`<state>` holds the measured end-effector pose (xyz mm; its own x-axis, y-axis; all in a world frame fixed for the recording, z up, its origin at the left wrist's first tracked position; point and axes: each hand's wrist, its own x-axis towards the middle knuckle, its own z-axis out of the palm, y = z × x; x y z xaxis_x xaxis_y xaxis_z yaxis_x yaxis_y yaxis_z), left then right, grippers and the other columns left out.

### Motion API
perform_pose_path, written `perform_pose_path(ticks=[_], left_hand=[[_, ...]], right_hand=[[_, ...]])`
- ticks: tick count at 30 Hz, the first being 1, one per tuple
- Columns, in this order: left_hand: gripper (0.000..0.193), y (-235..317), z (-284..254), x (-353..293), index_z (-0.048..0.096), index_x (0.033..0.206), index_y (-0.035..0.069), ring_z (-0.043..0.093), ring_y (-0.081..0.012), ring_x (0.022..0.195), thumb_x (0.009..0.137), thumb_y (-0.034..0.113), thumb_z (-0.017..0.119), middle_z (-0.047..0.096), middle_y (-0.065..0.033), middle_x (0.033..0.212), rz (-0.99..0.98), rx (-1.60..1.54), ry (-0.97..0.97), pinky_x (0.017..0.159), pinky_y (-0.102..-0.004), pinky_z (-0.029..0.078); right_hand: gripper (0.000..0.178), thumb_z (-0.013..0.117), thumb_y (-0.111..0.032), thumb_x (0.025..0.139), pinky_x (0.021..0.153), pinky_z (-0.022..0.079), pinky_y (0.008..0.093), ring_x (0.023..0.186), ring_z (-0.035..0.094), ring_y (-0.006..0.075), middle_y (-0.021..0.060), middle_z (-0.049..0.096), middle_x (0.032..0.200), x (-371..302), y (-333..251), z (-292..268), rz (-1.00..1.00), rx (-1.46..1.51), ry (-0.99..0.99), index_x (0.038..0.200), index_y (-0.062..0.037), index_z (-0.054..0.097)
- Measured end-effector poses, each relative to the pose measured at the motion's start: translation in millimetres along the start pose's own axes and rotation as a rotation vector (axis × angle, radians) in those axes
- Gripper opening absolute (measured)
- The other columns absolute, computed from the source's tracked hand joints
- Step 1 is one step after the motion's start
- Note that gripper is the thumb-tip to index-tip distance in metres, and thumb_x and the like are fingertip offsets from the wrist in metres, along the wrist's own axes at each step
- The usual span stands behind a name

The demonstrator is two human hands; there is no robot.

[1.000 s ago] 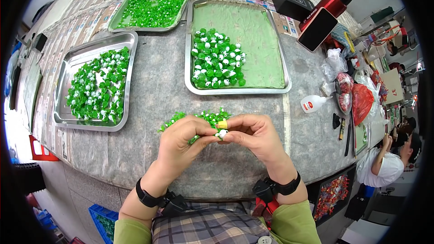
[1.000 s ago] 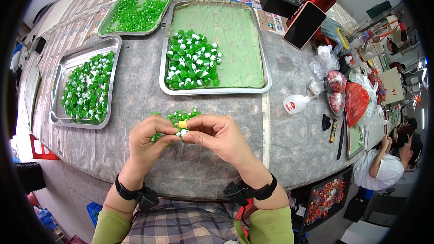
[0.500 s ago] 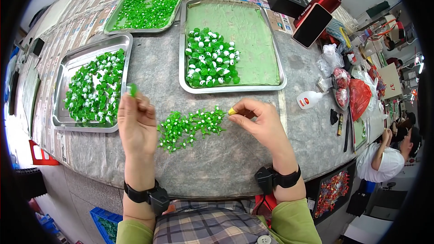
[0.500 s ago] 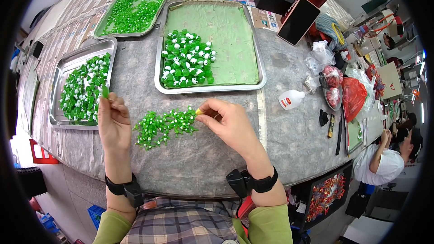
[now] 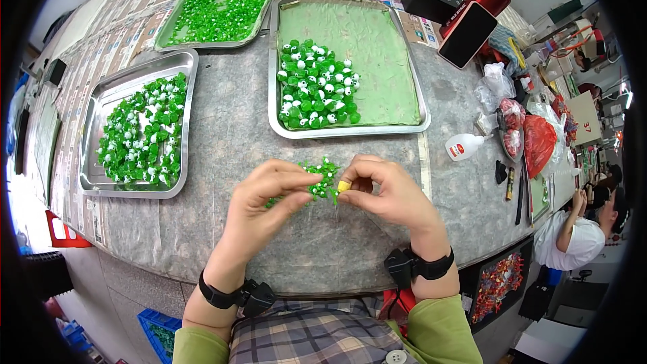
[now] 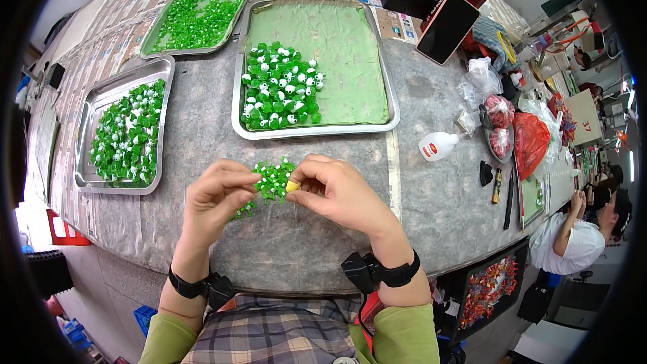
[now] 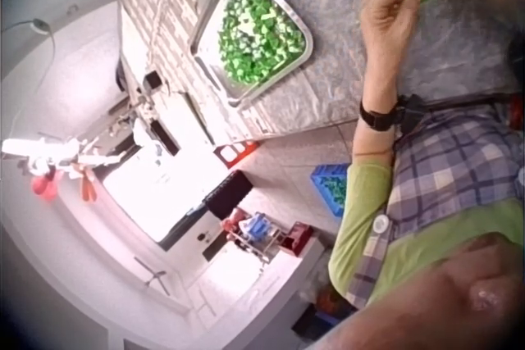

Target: The person applies glue to green plastic pieces, attaches white plastic pieces to them by hand, and places the assembled items onto a tray.

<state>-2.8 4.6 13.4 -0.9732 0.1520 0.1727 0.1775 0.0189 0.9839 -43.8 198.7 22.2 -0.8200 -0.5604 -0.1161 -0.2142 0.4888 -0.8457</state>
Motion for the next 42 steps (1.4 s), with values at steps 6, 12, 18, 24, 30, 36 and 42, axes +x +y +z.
perform_pose_path(ticks=[6, 12, 18, 24, 30, 36, 42], left_hand=[[0.024, 3.1, 13.5, -1.3, 0.062, 0.087, 0.009, 0.052, -0.0131, 0.069, 0.065, 0.000, 0.062, 0.053, -0.0037, 0.075, 0.080, 0.162, -0.128, 0.058, -0.0221, 0.041], [0.013, -6.2, 8.7, -3.0, 0.059, 0.085, 0.001, 0.055, -0.0128, 0.067, 0.073, 0.004, 0.057, 0.058, -0.0061, 0.075, -0.107, -0.173, 0.102, 0.059, -0.0221, 0.045], [0.020, -5.7, 6.5, -2.6, 0.056, 0.094, -0.002, 0.057, -0.0134, 0.070, 0.079, 0.011, 0.052, 0.059, -0.0093, 0.079, -0.262, -0.505, 0.241, 0.062, -0.0247, 0.049], [0.020, -5.7, 8.4, -0.2, 0.055, 0.095, -0.002, 0.057, -0.0145, 0.074, 0.079, 0.009, 0.052, 0.058, -0.0107, 0.084, -0.333, -0.562, 0.218, 0.065, -0.0250, 0.049], [0.019, -6.3, 7.8, -1.0, 0.055, 0.095, -0.002, 0.057, -0.0144, 0.074, 0.079, 0.007, 0.052, 0.058, -0.0098, 0.084, -0.364, -0.586, 0.191, 0.066, -0.0252, 0.049], [0.019, -7.5, 6.3, -1.4, 0.055, 0.095, -0.001, 0.057, -0.0137, 0.072, 0.077, 0.007, 0.054, 0.058, -0.0087, 0.082, -0.400, -0.698, 0.179, 0.066, -0.0256, 0.049], [0.013, -6.7, 5.4, -1.9, 0.052, 0.086, 0.002, 0.056, -0.0143, 0.068, 0.075, 0.009, 0.056, 0.056, -0.0083, 0.076, -0.450, -0.787, 0.181, 0.059, -0.0254, 0.049]], right_hand=[[0.009, 0.058, -0.009, 0.073, 0.056, 0.038, 0.0203, 0.064, 0.047, 0.0052, -0.0011, 0.051, 0.070, -3.3, 7.2, 9.3, -0.023, 0.723, -0.172, 0.078, -0.0019, 0.054], [0.011, 0.058, -0.008, 0.074, 0.060, 0.038, 0.0169, 0.064, 0.048, 0.0056, -0.0015, 0.053, 0.074, -29.2, -11.1, -37.6, -0.076, 0.244, 0.840, 0.083, -0.0019, 0.055], [0.033, 0.062, -0.012, 0.071, 0.072, 0.037, 0.0187, 0.078, 0.049, 0.0086, 0.0026, 0.053, 0.086, -75.8, 64.6, -95.2, 0.006, 0.119, 1.309, 0.100, -0.0002, 0.049], [0.043, 0.064, -0.015, 0.069, 0.072, 0.040, 0.0232, 0.081, 0.050, 0.0118, 0.0072, 0.053, 0.092, -69.4, 105.4, -87.5, 0.370, 0.182, 0.858, 0.104, 0.0023, 0.046], [0.033, 0.062, -0.017, 0.072, 0.072, 0.041, 0.0233, 0.080, 0.052, 0.0132, 0.0074, 0.055, 0.087, -47.7, 41.6, -70.6, -0.012, 0.419, 0.987, 0.096, 0.0018, 0.049], [0.043, 0.068, -0.024, 0.067, 0.067, 0.041, 0.0199, 0.079, 0.052, 0.0100, 0.0045, 0.054, 0.084, -34.0, -27.1, -45.6, -0.276, 0.552, 0.792, 0.096, -0.0010, 0.046], [0.045, 0.075, -0.018, 0.057, 0.059, 0.040, 0.0172, 0.068, 0.050, 0.0061, 0.0002, 0.050, 0.077, -20.7, -37.7, -13.9, -0.256, 0.639, 0.842, 0.087, -0.0022, 0.047]])
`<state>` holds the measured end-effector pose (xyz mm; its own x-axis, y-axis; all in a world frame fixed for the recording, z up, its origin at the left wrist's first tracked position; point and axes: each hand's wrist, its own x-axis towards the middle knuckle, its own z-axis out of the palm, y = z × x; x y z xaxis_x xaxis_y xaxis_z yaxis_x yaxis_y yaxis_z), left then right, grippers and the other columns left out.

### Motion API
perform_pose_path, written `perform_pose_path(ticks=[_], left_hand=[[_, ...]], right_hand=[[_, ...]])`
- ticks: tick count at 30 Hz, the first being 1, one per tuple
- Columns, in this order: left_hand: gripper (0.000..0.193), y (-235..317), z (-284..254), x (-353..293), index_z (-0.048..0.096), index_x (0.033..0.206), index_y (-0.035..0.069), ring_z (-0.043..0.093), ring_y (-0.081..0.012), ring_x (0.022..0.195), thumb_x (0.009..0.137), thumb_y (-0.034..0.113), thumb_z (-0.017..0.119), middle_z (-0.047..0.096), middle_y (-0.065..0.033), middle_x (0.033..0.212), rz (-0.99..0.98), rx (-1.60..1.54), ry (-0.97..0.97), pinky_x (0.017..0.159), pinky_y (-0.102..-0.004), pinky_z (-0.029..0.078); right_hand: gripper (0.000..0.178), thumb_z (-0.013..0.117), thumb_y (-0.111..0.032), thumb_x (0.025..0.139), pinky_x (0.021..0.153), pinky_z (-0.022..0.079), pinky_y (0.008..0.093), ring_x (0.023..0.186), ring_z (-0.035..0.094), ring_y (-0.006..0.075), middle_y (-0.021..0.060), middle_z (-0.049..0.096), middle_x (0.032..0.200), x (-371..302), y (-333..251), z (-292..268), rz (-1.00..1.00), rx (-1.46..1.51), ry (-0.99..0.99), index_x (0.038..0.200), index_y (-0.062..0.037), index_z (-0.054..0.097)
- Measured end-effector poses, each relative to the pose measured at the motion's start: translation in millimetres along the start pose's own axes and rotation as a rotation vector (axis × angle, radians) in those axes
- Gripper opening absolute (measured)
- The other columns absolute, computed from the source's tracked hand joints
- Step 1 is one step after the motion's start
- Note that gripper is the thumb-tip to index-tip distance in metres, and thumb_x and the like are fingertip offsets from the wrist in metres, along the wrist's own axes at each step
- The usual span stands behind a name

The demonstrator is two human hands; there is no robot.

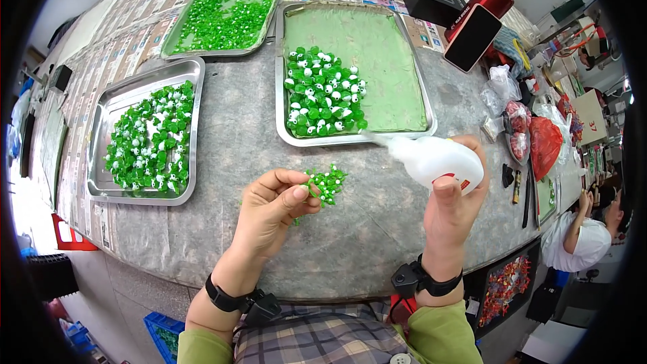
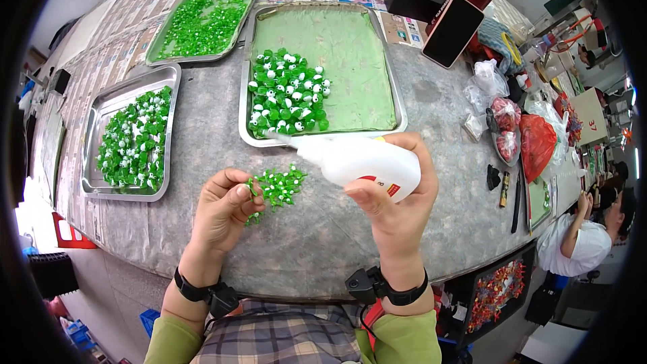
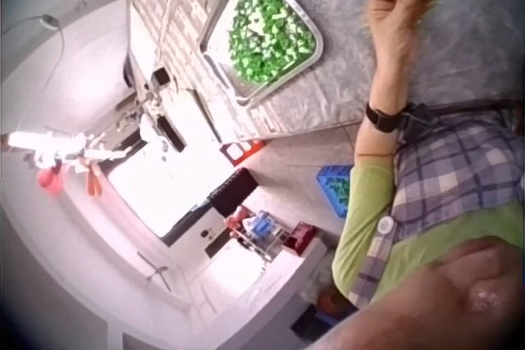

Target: The person applies glue to green plastic pieces, attaches white plastic pieces to them by hand, and places the assembled items onto a tray.

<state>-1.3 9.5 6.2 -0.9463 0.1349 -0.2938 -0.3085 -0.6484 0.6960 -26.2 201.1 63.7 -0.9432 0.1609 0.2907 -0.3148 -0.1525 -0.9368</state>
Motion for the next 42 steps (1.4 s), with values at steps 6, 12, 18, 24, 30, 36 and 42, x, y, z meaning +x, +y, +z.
perform_pose_path(ticks=[6, 12, 18, 24, 30, 36, 42], left_hand=[[0.011, -2.5, -1.6, 0.8, 0.050, 0.081, 0.004, 0.054, -0.0127, 0.063, 0.074, 0.009, 0.057, 0.055, -0.0063, 0.071, -0.017, -0.020, -0.023, 0.058, -0.0248, 0.049], [0.011, -2.9, -1.0, 0.3, 0.050, 0.080, 0.005, 0.054, -0.0115, 0.063, 0.074, 0.010, 0.058, 0.054, -0.0056, 0.071, -0.028, -0.019, -0.023, 0.057, -0.0245, 0.049], [0.010, -2.7, -2.9, 0.3, 0.053, 0.083, 0.003, 0.056, -0.0120, 0.065, 0.075, 0.008, 0.057, 0.056, -0.0042, 0.073, -0.034, -0.052, -0.060, 0.061, -0.0265, 0.049], [0.009, -2.5, -2.9, 0.9, 0.054, 0.082, 0.003, 0.056, -0.0119, 0.064, 0.075, 0.008, 0.057, 0.056, -0.0041, 0.072, -0.031, -0.056, -0.073, 0.061, -0.0263, 0.049], [0.009, -2.7, -4.0, 0.6, 0.054, 0.082, 0.003, 0.055, -0.0118, 0.064, 0.075, 0.008, 0.057, 0.056, -0.0040, 0.072, -0.043, -0.053, -0.073, 0.060, -0.0262, 0.049], [0.009, -2.6, -3.5, 0.5, 0.054, 0.081, 0.003, 0.055, -0.0114, 0.064, 0.076, 0.009, 0.056, 0.056, -0.0036, 0.072, -0.044, -0.050, -0.071, 0.060, -0.0258, 0.049], [0.008, -3.0, -5.6, 0.9, 0.054, 0.081, 0.003, 0.056, -0.0116, 0.064, 0.076, 0.009, 0.056, 0.056, -0.0040, 0.072, -0.046, -0.047, -0.093, 0.059, -0.0256, 0.049]], right_hand=[[0.049, 0.077, -0.027, 0.053, 0.055, 0.039, 0.0175, 0.065, 0.049, 0.0061, 0.0002, 0.049, 0.075, -11.8, 6.9, 7.0, -0.084, 0.010, 0.025, 0.084, -0.0021, 0.048], [0.044, 0.076, -0.025, 0.056, 0.050, 0.037, 0.0198, 0.059, 0.047, 0.0088, 0.0036, 0.050, 0.072, -14.0, 14.1, 2.0, -0.250, -0.233, -0.178, 0.082, -0.0021, 0.049], [0.043, 0.075, -0.026, 0.057, 0.048, 0.038, 0.0205, 0.058, 0.049, 0.0098, 0.0048, 0.051, 0.071, -13.9, 12.9, 2.6, -0.261, -0.284, -0.217, 0.081, -0.0020, 0.048], [0.044, 0.075, -0.026, 0.057, 0.048, 0.038, 0.0206, 0.058, 0.049, 0.0103, 0.0051, 0.051, 0.071, -13.8, 12.9, 2.4, -0.273, -0.301, -0.218, 0.081, -0.0018, 0.048], [0.044, 0.075, -0.026, 0.057, 0.050, 0.038, 0.0204, 0.060, 0.049, 0.0102, 0.0041, 0.050, 0.070, -15.2, 15.7, 3.3, -0.278, -0.316, -0.196, 0.082, -0.0019, 0.048], [0.042, 0.074, -0.026, 0.058, 0.050, 0.038, 0.0201, 0.060, 0.049, 0.0094, 0.0031, 0.050, 0.070, -13.3, 11.5, 2.6, -0.254, -0.274, -0.121, 0.081, -0.0018, 0.049], [0.042, 0.074, -0.026, 0.059, 0.050, 0.038, 0.0197, 0.060, 0.049, 0.0089, 0.0029, 0.050, 0.070, -13.5, 13.7, 5.3, -0.249, -0.292, -0.140, 0.082, -0.0018, 0.048]])
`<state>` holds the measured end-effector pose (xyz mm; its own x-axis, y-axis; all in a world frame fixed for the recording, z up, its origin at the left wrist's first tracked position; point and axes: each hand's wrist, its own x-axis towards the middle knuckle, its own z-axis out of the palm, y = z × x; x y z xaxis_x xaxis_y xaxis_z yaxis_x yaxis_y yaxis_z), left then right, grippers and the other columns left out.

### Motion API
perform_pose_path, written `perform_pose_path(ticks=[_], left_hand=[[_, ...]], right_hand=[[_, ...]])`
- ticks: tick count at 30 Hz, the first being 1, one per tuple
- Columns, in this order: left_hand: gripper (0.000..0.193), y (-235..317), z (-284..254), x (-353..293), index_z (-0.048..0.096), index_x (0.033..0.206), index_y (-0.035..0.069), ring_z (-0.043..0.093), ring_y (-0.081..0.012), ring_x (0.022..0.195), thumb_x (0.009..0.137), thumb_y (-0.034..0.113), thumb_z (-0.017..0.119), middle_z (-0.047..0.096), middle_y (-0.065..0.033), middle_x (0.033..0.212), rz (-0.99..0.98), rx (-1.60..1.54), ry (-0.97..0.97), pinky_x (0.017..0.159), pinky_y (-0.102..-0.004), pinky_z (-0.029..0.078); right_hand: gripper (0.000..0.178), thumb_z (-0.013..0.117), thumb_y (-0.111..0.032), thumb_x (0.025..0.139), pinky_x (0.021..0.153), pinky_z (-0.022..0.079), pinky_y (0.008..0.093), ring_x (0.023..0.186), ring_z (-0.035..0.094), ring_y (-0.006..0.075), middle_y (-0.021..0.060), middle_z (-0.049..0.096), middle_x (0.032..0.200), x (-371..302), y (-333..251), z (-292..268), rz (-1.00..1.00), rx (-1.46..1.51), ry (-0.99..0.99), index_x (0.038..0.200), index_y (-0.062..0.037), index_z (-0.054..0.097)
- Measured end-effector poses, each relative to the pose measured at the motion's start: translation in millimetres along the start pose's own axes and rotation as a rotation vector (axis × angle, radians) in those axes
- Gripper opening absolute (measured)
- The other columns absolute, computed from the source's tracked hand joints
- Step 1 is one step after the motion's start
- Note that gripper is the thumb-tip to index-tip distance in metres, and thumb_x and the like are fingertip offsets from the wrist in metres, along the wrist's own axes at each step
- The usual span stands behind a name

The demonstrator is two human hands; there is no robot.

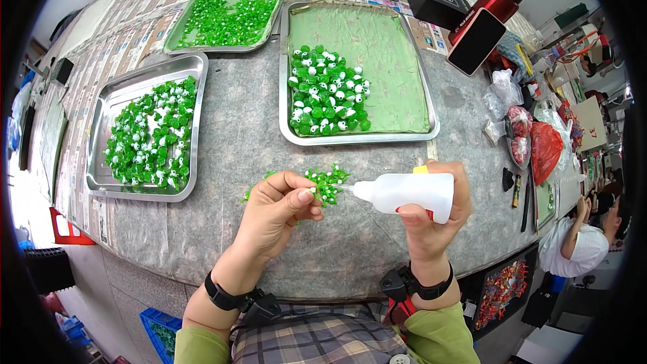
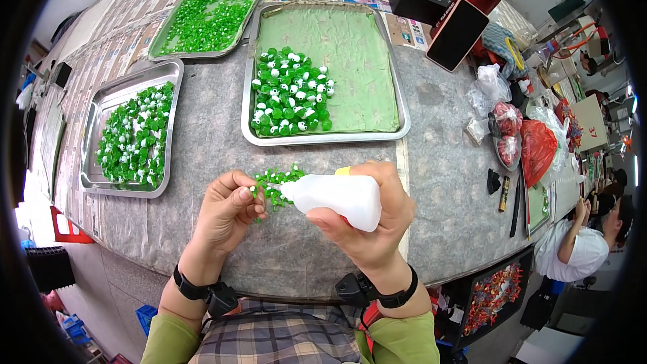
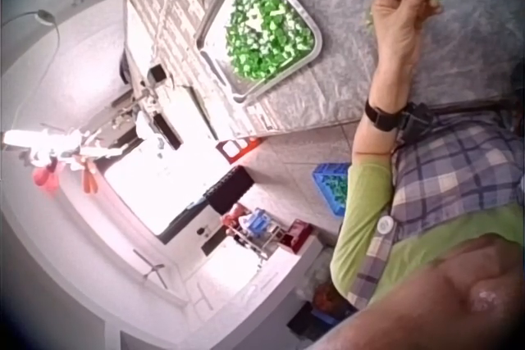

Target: The person applies glue to green plastic pieces, attaches white plastic pieces to them by hand, and places the assembled items onto a tray.

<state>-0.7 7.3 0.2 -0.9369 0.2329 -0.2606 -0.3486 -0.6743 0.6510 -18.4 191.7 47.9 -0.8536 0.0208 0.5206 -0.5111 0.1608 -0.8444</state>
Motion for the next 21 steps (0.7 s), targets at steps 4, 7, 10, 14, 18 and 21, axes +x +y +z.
perform_pose_path(ticks=[4, 7, 10, 14, 18, 21], left_hand=[[0.008, 0.5, 2.0, -0.5, 0.054, 0.082, 0.003, 0.056, -0.0121, 0.064, 0.076, 0.008, 0.056, 0.056, -0.0043, 0.072, -0.004, -0.011, 0.014, 0.060, -0.0257, 0.049], [0.012, -0.3, 6.7, -0.3, 0.052, 0.081, 0.002, 0.055, -0.0117, 0.062, 0.074, 0.009, 0.058, 0.055, -0.0062, 0.069, 0.071, 0.062, 0.102, 0.058, -0.0241, 0.049], [0.013, 1.0, 5.4, -0.8, 0.052, 0.083, 0.002, 0.056, -0.0116, 0.064, 0.073, 0.007, 0.059, 0.056, -0.0058, 0.072, 0.099, 0.079, 0.125, 0.061, -0.0249, 0.050], [0.013, 1.5, 6.1, -0.8, 0.053, 0.083, 0.001, 0.056, -0.0115, 0.065, 0.072, 0.006, 0.059, 0.056, -0.0055, 0.075, 0.114, 0.069, 0.128, 0.063, -0.0257, 0.050], [0.013, 1.6, 6.0, -1.0, 0.053, 0.083, 0.001, 0.056, -0.0113, 0.065, 0.073, 0.005, 0.058, 0.056, -0.0055, 0.076, 0.120, 0.069, 0.114, 0.063, -0.0258, 0.050], [0.013, 1.4, 6.4, -0.8, 0.053, 0.083, 0.001, 0.056, -0.0114, 0.065, 0.073, 0.005, 0.058, 0.056, -0.0056, 0.075, 0.123, 0.065, 0.116, 0.063, -0.0259, 0.050]], right_hand=[[0.042, 0.074, -0.025, 0.059, 0.050, 0.037, 0.0196, 0.059, 0.048, 0.0088, 0.0038, 0.050, 0.071, -0.8, 0.9, -1.2, -0.015, 0.076, 0.048, 0.083, -0.0015, 0.048], [0.042, 0.074, -0.024, 0.059, 0.051, 0.036, 0.0198, 0.059, 0.047, 0.0090, 0.0044, 0.050, 0.072, 0.2, 0.7, -6.3, -0.056, 0.078, 0.020, 0.083, -0.0015, 0.049], [0.040, 0.074, -0.024, 0.058, 0.051, 0.037, 0.0207, 0.059, 0.047, 0.0098, 0.0046, 0.050, 0.072, -2.5, 3.2, -5.8, -0.002, 0.033, -0.028, 0.081, -0.0014, 0.050], [0.039, 0.074, -0.024, 0.058, 0.051, 0.037, 0.0210, 0.059, 0.048, 0.0101, 0.0045, 0.050, 0.072, -3.2, 1.9, -3.8, 0.013, 0.018, -0.032, 0.079, -0.0015, 0.050], [0.038, 0.074, -0.023, 0.058, 0.051, 0.038, 0.0208, 0.059, 0.048, 0.0103, 0.0046, 0.050, 0.072, -2.5, 2.0, -3.4, 0.010, 0.003, -0.040, 0.079, -0.0015, 0.051], [0.038, 0.074, -0.024, 0.059, 0.051, 0.038, 0.0200, 0.059, 0.048, 0.0099, 0.0044, 0.050, 0.072, -2.8, 2.9, -2.1, -0.003, 0.012, -0.023, 0.079, -0.0017, 0.050]])
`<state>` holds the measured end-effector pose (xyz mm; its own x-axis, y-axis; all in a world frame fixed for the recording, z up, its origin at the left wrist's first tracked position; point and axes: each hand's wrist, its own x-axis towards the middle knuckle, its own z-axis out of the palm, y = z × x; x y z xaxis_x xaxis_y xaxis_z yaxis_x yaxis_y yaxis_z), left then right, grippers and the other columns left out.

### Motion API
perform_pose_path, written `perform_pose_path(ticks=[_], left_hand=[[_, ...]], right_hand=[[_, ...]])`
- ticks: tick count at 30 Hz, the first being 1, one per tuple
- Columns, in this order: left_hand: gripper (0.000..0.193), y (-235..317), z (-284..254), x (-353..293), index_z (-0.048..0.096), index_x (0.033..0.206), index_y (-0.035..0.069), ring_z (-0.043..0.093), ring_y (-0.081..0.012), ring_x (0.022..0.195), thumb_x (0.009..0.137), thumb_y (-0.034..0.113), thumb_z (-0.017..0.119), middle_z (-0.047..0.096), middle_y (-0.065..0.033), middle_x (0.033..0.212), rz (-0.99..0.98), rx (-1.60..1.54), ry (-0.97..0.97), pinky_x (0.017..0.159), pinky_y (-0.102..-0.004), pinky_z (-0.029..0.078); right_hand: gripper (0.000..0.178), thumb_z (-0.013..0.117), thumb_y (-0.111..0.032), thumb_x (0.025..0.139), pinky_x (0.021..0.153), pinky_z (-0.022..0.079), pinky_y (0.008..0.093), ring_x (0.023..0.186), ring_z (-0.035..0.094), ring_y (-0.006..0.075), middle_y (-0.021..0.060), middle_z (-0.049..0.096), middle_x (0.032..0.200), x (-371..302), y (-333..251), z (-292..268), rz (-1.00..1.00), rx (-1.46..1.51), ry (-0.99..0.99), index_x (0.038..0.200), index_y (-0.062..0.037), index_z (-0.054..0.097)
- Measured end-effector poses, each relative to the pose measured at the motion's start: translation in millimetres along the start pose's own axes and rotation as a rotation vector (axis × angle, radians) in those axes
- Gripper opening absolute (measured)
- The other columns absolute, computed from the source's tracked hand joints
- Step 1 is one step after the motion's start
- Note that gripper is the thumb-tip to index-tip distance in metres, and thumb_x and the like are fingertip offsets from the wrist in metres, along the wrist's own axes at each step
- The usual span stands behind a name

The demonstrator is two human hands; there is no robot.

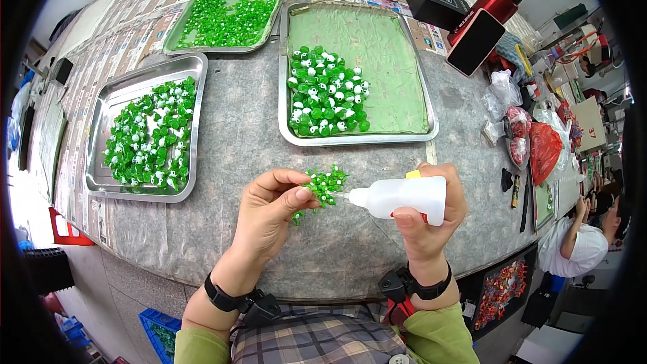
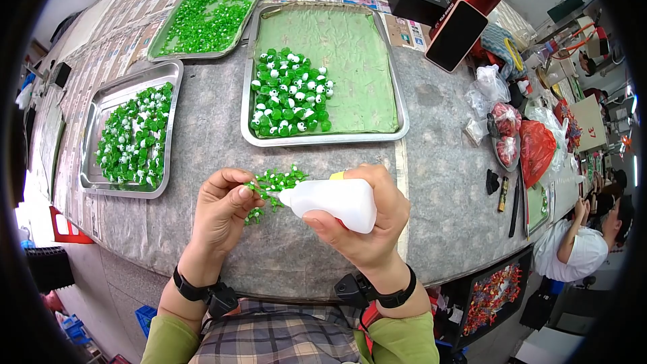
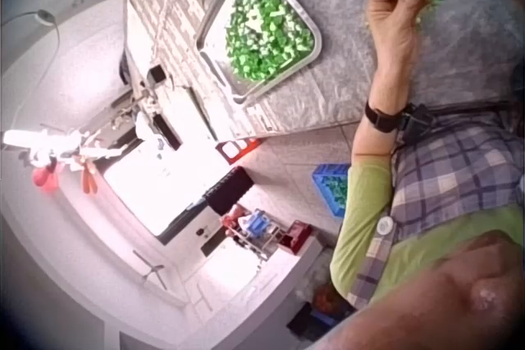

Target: The person applies glue to green plastic pieces, attaches white plastic pieces to them by hand, and places the assembled items onto a tray.

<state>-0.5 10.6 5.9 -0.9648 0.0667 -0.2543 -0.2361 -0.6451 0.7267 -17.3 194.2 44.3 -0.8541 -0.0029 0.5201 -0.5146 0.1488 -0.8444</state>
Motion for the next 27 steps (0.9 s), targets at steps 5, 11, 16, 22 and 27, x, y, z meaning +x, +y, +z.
perform_pose_path(ticks=[5, 11, 16, 22, 27], left_hand=[[0.013, -0.2, -0.7, 0.2, 0.052, 0.084, 0.001, 0.056, -0.0119, 0.065, 0.073, 0.006, 0.058, 0.056, -0.0058, 0.075, 0.007, -0.007, 0.003, 0.062, -0.0256, 0.049], [0.013, -0.2, -2.9, -0.1, 0.054, 0.087, 0.001, 0.056, -0.0130, 0.069, 0.075, 0.004, 0.056, 0.058, -0.0064, 0.078, -0.002, -0.033, -0.013, 0.065, -0.0246, 0.048], [0.013, -0.1, -4.5, 1.0, 0.054, 0.087, 0.001, 0.056, -0.0122, 0.069, 0.075, 0.004, 0.056, 0.058, -0.0058, 0.077, 0.004, -0.035, -0.018, 0.065, -0.0249, 0.048], [0.013, -0.3, -1.0, 0.8, 0.054, 0.087, 0.001, 0.056, -0.0123, 0.069, 0.075, 0.005, 0.056, 0.058, -0.0060, 0.077, 0.004, -0.047, -0.031, 0.065, -0.0255, 0.048], [0.013, -0.4, -2.1, -0.2, 0.054, 0.087, 0.001, 0.055, -0.0122, 0.068, 0.075, 0.005, 0.056, 0.057, -0.0061, 0.076, 0.005, -0.043, 0.003, 0.064, -0.0252, 0.048]], right_hand=[[0.040, 0.071, -0.023, 0.063, 0.053, 0.041, 0.0196, 0.061, 0.051, 0.0099, 0.0044, 0.051, 0.074, 6.3, -0.4, -14.5, 0.040, 0.143, 0.163, 0.086, -0.0018, 0.046], [0.037, 0.061, -0.012, 0.072, 0.071, 0.044, 0.0263, 0.080, 0.055, 0.0162, 0.0113, 0.055, 0.090, 27.8, 25.7, -70.9, 0.306, 0.109, 0.204, 0.099, 0.0000, 0.039], [0.036, 0.057, -0.006, 0.074, 0.079, 0.039, 0.0248, 0.092, 0.051, 0.0159, 0.0147, 0.052, 0.101, 13.7, 71.6, -119.2, 0.459, -0.050, 0.204, 0.105, 0.0007, 0.040], [0.041, 0.061, -0.008, 0.069, 0.082, 0.035, 0.0298, 0.093, 0.049, 0.0200, 0.0116, 0.052, 0.100, 2.2, 83.1, -133.4, 0.276, -0.732, 0.331, 0.104, 0.0004, 0.041], [0.027, 0.066, -0.014, 0.063, 0.074, 0.035, 0.0324, 0.083, 0.048, 0.0234, 0.0087, 0.054, 0.081, 48.7, 16.3, -68.2, -0.052, -0.938, 0.185, 0.083, -0.0010, 0.052]])
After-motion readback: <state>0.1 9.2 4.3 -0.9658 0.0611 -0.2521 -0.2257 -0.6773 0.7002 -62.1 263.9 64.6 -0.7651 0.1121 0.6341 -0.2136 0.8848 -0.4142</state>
